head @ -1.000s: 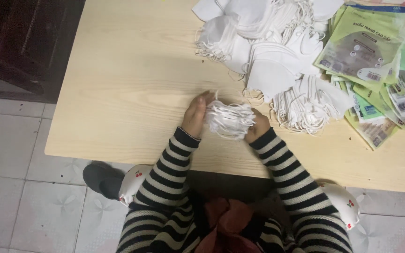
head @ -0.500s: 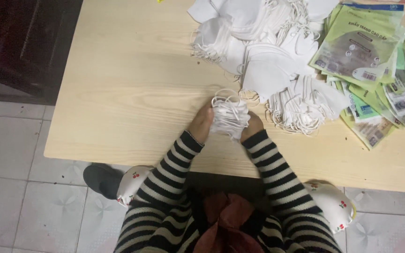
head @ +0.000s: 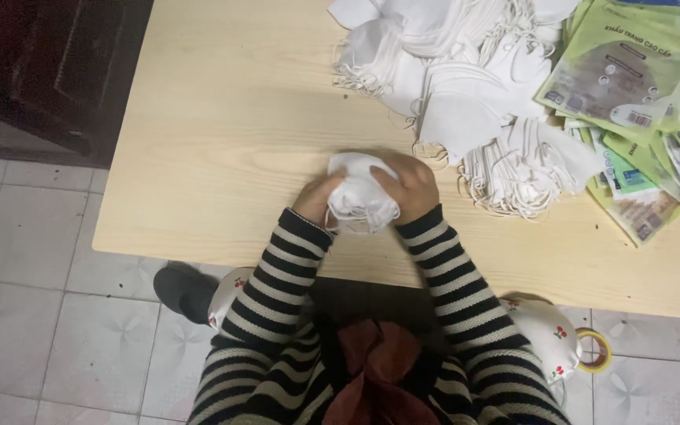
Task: Packaging white face masks into plastic bags by folding and stacking them.
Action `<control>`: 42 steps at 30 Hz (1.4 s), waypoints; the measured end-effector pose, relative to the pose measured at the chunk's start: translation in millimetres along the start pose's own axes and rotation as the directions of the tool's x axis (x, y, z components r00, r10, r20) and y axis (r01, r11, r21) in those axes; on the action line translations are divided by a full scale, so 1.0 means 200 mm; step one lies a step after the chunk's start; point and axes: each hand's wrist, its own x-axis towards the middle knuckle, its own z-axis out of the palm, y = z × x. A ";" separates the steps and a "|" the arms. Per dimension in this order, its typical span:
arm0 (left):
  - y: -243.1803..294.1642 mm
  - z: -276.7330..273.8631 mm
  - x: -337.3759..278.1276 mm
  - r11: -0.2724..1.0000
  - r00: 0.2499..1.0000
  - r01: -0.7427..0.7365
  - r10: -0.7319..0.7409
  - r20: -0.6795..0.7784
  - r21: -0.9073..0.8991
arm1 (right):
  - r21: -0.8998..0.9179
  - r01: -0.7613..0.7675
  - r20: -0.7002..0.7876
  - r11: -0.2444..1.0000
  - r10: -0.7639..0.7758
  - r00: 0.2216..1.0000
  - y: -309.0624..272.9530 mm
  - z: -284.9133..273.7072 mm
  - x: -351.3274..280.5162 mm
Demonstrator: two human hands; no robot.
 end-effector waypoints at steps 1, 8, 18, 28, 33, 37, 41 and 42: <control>0.02 0.00 0.02 1.000 1.000 -0.002 0.002 0.002 -0.001 | -0.001 0.003 0.000 1.000 -0.003 1.000 0.00 -0.03 -0.03; 0.09 0.01 0.12 0.876 0.884 -0.414 0.322 0.339 0.246 | 0.243 -0.544 0.495 0.803 0.380 0.781 0.00 -0.36 0.09; -0.07 0.17 0.14 0.645 0.719 -0.695 0.616 0.321 0.318 | 0.406 -0.852 0.543 0.331 0.663 0.516 -0.03 -0.38 0.07; -0.13 0.12 0.15 0.818 0.876 -0.482 0.461 0.145 0.315 | 0.459 -0.850 0.517 0.259 0.700 0.493 -0.18 -0.19 -0.04; -0.28 0.07 0.23 0.842 0.917 -0.353 0.398 -0.028 0.407 | 0.440 -0.874 0.581 0.205 0.677 0.451 -0.22 -0.25 0.01; -0.20 0.08 0.25 0.947 0.974 -0.177 0.209 -0.093 0.270 | 0.584 -0.807 0.635 0.092 0.567 0.524 -0.19 -0.25 -0.06; -0.20 0.08 0.27 0.992 0.999 -0.044 0.041 0.027 0.118 | 0.618 -0.783 0.679 -0.075 0.553 0.483 -0.13 -0.26 -0.13; -0.21 0.09 0.27 0.998 0.999 0.006 -0.008 0.040 0.059 | 0.612 -0.782 0.690 -0.118 0.563 0.455 -0.14 -0.28 -0.12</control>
